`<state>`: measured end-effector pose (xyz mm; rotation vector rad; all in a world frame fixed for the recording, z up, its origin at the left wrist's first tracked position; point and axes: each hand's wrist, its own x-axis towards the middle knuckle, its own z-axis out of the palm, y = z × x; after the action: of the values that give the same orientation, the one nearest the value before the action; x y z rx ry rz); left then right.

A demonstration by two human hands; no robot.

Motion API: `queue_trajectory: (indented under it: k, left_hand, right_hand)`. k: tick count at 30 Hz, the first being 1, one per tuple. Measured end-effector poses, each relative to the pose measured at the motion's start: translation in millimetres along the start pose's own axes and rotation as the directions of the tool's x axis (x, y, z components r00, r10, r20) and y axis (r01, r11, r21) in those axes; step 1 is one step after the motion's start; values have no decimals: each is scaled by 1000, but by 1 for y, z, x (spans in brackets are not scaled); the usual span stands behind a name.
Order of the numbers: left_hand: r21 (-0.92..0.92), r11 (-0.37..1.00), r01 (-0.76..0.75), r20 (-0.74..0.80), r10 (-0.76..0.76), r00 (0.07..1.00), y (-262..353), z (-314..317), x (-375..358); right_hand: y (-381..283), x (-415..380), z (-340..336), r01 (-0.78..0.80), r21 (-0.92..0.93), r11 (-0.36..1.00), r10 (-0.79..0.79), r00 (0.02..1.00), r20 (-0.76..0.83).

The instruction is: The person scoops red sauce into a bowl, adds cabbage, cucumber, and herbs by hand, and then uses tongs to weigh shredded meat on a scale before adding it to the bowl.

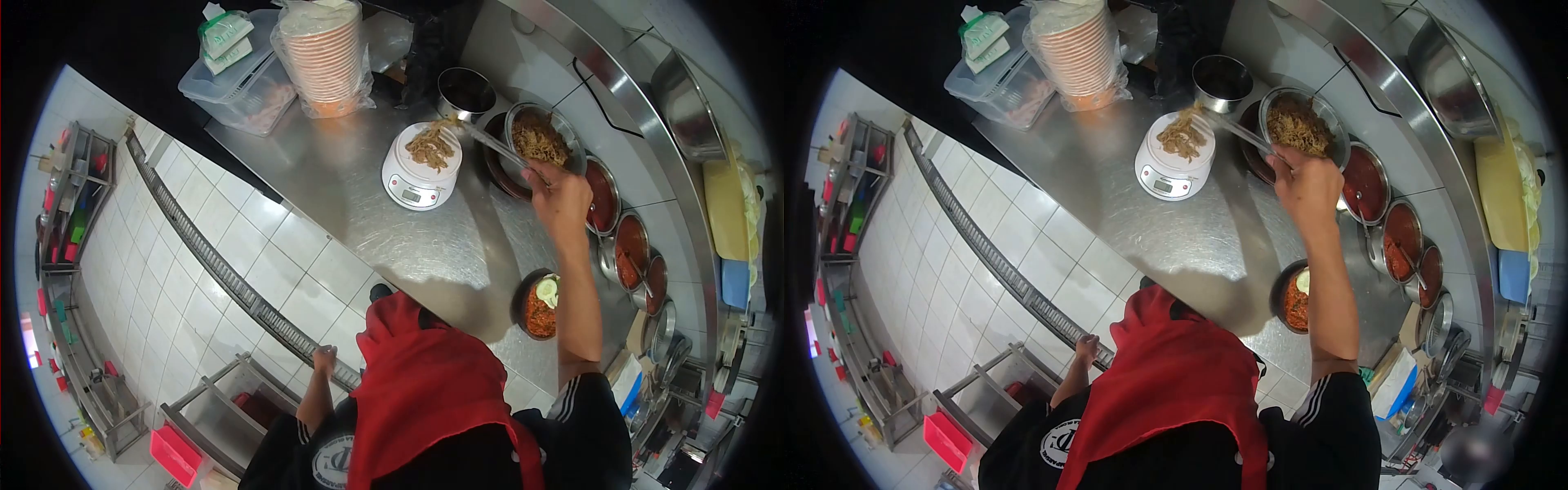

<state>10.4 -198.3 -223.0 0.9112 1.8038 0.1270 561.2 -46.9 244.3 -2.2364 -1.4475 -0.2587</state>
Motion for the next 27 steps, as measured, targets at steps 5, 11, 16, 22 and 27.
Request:
queue_trajectory:
  k: [5, 11, 16, 22, 27]
  left_hand:
    - [-27, 992, 125, 61, -124, 990, 37, -7, -21]
    - [-97, 980, 172, 80, -164, 983, 50, -9, -24]
    - [1, 997, 78, 53, -78, 996, 0, 1, 5]
    - [-7, 995, 100, 73, -99, 992, 13, 0, -1]
    - [-36, 981, 190, 89, -186, 978, 58, -8, -30]
  right_hand:
    - [-2, 10, -9, 50, 52, 997, -45, 994, -98]
    - [13, 12, -40, -16, 10, 1000, 17, 989, -149]
    - [36, 5, -72, -170, -267, 949, 106, 965, -239]
    - [69, -8, -73, -168, -366, 915, 99, 975, -200]
    - [80, -12, -56, -87, -85, 993, 72, 983, -169]
